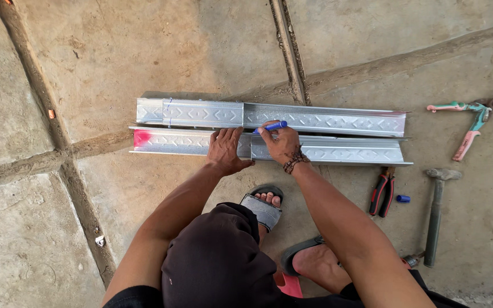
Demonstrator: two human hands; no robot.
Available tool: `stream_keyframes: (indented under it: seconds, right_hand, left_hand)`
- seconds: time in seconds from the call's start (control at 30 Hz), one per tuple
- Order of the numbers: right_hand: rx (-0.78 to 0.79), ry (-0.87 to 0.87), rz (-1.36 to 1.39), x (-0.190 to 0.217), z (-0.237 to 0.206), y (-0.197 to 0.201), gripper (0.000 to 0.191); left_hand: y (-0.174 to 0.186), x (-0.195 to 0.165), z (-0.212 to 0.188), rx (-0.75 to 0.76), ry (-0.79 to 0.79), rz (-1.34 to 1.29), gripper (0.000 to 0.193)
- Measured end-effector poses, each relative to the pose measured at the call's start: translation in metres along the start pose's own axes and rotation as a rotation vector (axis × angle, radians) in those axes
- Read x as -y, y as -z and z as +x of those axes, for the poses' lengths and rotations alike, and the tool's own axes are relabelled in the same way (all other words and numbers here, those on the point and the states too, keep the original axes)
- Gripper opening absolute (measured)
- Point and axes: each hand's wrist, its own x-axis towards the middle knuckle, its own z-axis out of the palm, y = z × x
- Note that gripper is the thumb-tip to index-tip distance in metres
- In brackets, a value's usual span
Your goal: The person aligns two metal profiles on the floor and marks them with a blue marker. They then use tin snips to cut the metal profiles along the marked lines.
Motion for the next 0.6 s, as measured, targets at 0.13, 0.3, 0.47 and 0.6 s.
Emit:
stream_keyframes:
  seconds: [0.13, 0.3, 0.47, 0.6]
  right_hand:
    - [0.091, -0.160, -0.056, -0.005, 0.006, -0.007, 0.029]
    - [0.087, -0.177, -0.082, -0.008, 0.006, -0.011, 0.030]
    - [0.082, -0.168, -0.126, -0.010, 0.006, -0.015, 0.031]
    - [0.093, -0.200, -0.135, -0.010, 0.006, -0.018, 0.031]
  left_hand:
    - [-0.001, 0.001, 0.002, -0.018, -0.014, -0.002, 0.120]
    - [-0.004, 0.003, 0.002, -0.021, -0.020, -0.032, 0.120]
    - [-0.006, 0.004, 0.005, 0.033, 0.001, 0.010, 0.121]
    - [-0.007, 0.005, 0.006, 0.047, -0.002, 0.024, 0.121]
